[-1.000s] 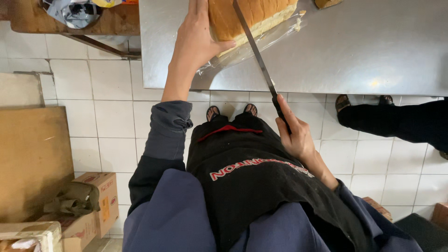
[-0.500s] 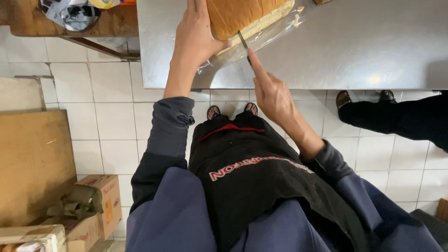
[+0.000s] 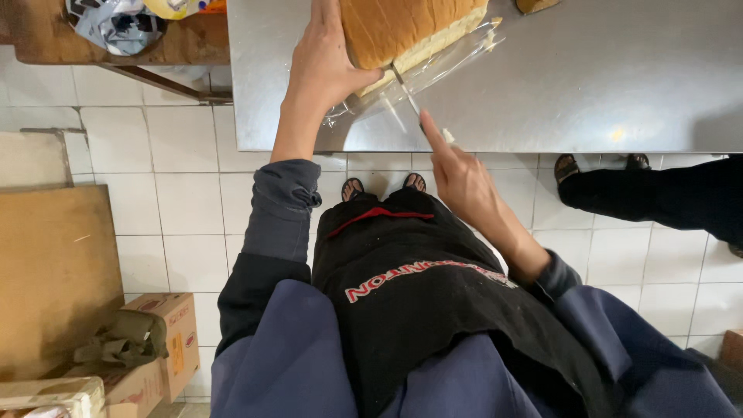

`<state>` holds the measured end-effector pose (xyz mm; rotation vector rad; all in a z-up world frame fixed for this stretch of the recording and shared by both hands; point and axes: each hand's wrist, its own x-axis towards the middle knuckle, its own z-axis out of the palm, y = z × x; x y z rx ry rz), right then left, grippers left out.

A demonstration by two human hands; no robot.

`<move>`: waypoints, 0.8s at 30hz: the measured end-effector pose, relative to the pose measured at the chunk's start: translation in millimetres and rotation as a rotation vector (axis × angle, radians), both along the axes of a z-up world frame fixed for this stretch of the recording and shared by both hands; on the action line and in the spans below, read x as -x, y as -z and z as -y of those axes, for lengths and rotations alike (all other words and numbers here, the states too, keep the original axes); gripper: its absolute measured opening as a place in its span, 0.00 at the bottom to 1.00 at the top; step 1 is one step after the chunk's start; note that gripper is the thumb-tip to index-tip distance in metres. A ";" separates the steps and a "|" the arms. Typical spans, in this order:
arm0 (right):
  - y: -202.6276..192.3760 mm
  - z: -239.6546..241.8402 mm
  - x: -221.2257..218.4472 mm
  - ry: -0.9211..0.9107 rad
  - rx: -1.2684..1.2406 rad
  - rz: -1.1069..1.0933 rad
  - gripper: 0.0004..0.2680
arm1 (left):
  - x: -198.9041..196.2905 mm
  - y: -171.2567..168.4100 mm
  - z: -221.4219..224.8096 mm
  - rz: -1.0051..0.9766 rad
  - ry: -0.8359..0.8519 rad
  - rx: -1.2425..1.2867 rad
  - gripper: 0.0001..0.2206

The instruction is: The person slices a loaf of bread into pieces using a knife and then places the sliced loaf into a clear plastic bag.

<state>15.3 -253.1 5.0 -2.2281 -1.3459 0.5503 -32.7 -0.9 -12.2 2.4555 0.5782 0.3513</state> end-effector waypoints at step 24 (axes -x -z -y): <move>40.0 2.5 -0.4 -0.012 0.062 0.014 0.23 | 5.6 9.2 2.8 0.133 0.026 0.203 0.42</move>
